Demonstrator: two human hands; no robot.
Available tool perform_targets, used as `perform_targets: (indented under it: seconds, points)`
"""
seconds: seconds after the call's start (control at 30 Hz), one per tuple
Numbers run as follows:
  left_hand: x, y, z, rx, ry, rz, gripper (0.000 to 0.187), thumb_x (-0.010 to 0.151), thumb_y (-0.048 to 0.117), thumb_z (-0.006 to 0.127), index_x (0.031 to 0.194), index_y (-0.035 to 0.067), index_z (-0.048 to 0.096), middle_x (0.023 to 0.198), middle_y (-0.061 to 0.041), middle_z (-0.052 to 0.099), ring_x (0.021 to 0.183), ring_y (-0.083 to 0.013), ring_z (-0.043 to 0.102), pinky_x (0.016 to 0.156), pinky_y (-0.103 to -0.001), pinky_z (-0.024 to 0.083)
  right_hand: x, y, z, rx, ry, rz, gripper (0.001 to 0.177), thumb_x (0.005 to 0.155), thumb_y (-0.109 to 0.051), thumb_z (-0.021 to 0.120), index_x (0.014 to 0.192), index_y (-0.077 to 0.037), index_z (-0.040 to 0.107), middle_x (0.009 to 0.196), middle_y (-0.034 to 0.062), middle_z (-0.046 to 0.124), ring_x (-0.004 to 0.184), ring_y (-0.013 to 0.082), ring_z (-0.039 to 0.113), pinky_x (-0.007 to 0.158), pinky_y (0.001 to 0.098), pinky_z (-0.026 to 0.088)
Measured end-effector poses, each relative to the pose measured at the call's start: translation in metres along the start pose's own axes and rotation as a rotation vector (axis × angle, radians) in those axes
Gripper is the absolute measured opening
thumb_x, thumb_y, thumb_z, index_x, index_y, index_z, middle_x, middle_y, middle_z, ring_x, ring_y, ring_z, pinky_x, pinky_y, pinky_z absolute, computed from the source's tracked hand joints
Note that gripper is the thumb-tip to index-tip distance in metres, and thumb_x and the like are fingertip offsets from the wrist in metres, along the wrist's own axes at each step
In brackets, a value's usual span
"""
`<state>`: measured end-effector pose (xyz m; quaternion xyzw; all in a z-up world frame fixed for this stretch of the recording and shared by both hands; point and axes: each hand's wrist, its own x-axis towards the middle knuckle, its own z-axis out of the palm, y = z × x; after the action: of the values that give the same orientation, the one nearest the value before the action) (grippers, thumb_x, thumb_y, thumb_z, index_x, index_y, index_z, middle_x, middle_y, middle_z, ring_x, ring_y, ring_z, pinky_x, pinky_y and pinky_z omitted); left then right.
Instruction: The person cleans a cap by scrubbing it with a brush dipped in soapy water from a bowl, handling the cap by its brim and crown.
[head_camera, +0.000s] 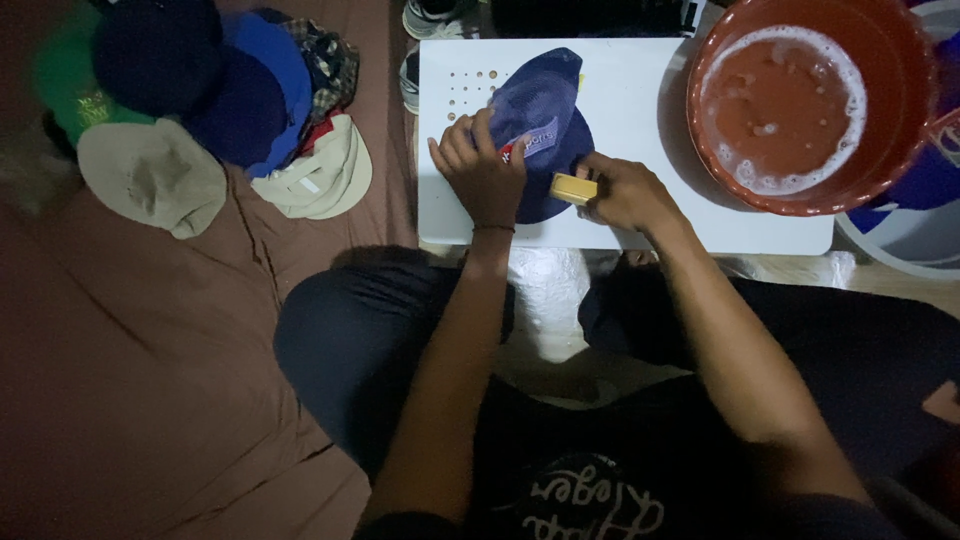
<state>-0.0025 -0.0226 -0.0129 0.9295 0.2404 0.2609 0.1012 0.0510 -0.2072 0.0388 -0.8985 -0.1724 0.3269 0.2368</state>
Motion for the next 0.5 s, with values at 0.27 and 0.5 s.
perform_targets:
  seconds: [0.27,0.5]
  points:
    - [-0.017,-0.002,0.009,-0.177,0.124,0.181,0.064,0.092,0.061,0.05,0.139,0.02,0.039,0.146,-0.014,0.039,0.14,-0.0391,0.038,0.116,-0.071,0.024,0.032,0.029,0.004,0.096,0.381,-0.009,0.041,0.086,-0.025,0.067,0.122,-0.008,0.055,0.107,0.0151,0.067,0.095,0.0336,0.062,0.077,0.0443,0.045]
    - [0.057,0.054,0.0,0.019,-0.24,0.21,0.078,0.085,0.059,0.06,0.142,0.011,0.037,0.132,-0.007,0.054,0.129,-0.0275,0.046,0.117,-0.061,0.006,0.014,0.002,0.028,-0.108,0.469,-0.066,0.044,0.079,-0.021,0.068,0.114,-0.012,0.043,0.099,0.0186,0.054,0.079,0.0493,0.059,0.059,0.0615,0.045]
